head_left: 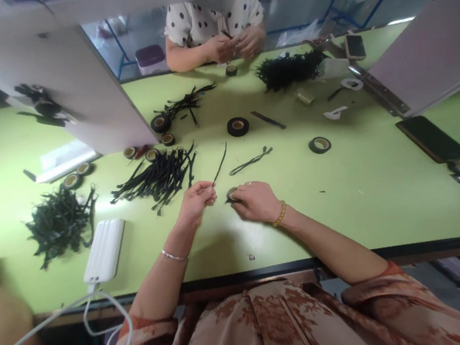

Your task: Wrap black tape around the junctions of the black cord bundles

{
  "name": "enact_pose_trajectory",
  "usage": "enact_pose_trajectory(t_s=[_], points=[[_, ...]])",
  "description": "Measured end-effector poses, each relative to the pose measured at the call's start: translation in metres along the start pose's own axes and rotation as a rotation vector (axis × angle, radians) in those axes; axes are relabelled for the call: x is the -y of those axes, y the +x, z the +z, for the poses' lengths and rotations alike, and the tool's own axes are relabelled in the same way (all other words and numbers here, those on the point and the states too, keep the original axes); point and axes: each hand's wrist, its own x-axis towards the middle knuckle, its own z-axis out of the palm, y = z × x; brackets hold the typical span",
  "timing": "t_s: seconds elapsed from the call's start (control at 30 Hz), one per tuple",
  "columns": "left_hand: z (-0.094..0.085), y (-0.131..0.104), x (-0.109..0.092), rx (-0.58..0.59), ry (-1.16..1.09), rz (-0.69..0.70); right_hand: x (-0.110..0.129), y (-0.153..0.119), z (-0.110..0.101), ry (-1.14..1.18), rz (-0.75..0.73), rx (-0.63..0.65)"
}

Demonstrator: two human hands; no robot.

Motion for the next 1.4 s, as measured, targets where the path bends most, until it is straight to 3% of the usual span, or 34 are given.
enact_pose_trajectory(t_s=[0.17, 0.4, 0.93, 1.27, 1.4], points=[[0.003, -0.002, 0.004, 0.037, -0.007, -0.008, 0.003, 0.003, 0.006, 0.358, 0.133, -0.056], [0.012, -0.006, 0.009, 0.078, -0.004, 0.02, 0.009, 0.005, 0.015, 0.654, 0.177, -0.154], [0.02, -0.013, 0.007, 0.147, 0.123, 0.123, 0.007, 0.008, 0.019, 0.768, 0.264, -0.244], [0.021, -0.022, 0.009, 0.11, 0.506, 0.481, 0.006, 0.009, 0.02, 0.847, 0.313, -0.229], [0.023, -0.023, 0.007, 0.049, 0.535, 0.466, 0.006, 0.009, 0.02, 0.873, 0.321, -0.241]])
